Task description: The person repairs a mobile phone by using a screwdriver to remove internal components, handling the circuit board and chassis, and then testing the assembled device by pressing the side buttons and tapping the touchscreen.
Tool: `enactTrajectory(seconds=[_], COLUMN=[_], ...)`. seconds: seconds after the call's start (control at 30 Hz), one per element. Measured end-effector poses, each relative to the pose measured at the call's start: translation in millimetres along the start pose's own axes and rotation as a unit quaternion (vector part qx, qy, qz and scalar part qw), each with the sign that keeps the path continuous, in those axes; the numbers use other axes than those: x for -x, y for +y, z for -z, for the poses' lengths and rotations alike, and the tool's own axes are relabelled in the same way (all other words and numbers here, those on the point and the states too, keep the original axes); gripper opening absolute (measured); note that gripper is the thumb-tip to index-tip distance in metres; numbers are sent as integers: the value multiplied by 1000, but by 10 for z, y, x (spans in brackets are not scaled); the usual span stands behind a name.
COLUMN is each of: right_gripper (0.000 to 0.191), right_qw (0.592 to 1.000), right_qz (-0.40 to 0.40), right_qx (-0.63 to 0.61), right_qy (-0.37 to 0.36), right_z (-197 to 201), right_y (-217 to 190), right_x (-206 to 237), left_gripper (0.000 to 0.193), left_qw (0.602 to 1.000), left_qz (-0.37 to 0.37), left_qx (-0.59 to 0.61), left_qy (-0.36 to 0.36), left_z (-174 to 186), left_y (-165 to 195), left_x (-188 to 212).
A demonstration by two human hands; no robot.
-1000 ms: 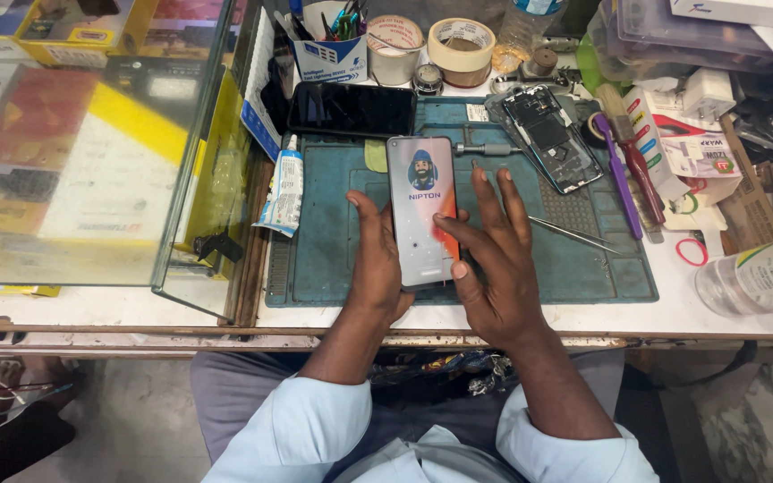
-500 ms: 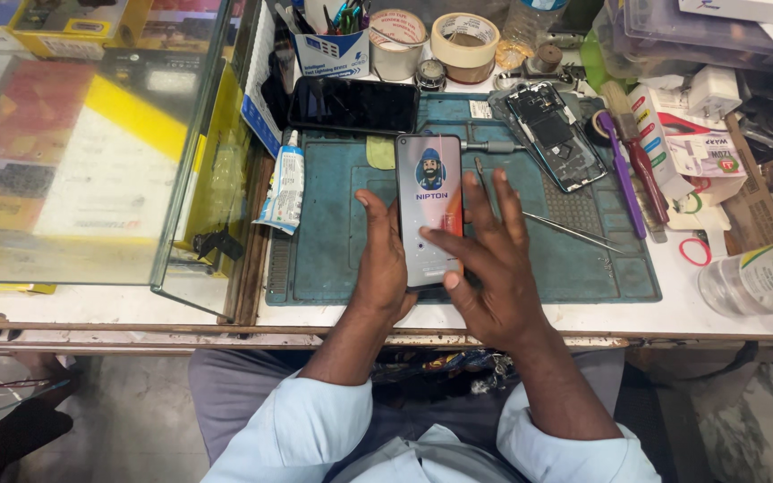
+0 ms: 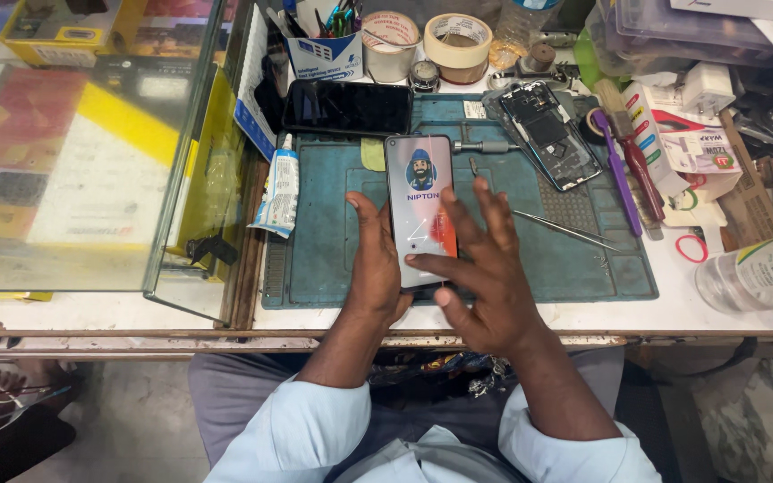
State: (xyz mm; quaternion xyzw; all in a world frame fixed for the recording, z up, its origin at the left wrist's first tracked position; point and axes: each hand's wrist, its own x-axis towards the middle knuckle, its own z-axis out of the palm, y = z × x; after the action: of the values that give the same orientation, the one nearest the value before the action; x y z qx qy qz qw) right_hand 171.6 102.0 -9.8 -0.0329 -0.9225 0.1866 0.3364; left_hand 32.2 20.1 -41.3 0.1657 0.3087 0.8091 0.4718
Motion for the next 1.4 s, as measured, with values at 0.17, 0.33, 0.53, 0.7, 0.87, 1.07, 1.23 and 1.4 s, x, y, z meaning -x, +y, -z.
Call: enactTrajectory(seconds=[0.17, 0.33, 0.53, 0.7, 0.87, 1.07, 1.23, 1.4], right_gripper=[48, 42, 42, 43, 44, 49, 49, 49], right_qw=[991, 989, 991, 992, 993, 993, 993, 993], right_qz=[-82, -101, -94, -91, -83, -77, -75, -77], right_qx=[-38, -24, -18, -8, -9, -18, -21, -22], right_qy=[93, 105, 97, 90, 86, 89, 89, 90], right_z=[41, 31, 31, 27, 37, 51, 39, 35], right_y=[10, 2, -5, -12, -31, -26, -18, -27], right_x=[-7, -25, -39, -50, -52, -54, -49, -56], left_gripper=[106, 106, 106, 106, 110, 114, 115, 115], left_qw=[999, 1000, 1000, 999, 1000, 996, 995, 997], left_qz=[7, 5, 3, 23, 14, 27, 36, 46], left_qx=[-10, -17, -23, -36, 9, 80, 87, 60], left_qy=[-30, -24, -17, 32, -14, -23, -24, -21], left_z=[15, 13, 4, -3, 16, 29, 31, 19], left_y=[2, 8, 13, 13, 36, 86, 81, 84], left_x=[-2, 10, 31, 9, 0, -55, -58, -56])
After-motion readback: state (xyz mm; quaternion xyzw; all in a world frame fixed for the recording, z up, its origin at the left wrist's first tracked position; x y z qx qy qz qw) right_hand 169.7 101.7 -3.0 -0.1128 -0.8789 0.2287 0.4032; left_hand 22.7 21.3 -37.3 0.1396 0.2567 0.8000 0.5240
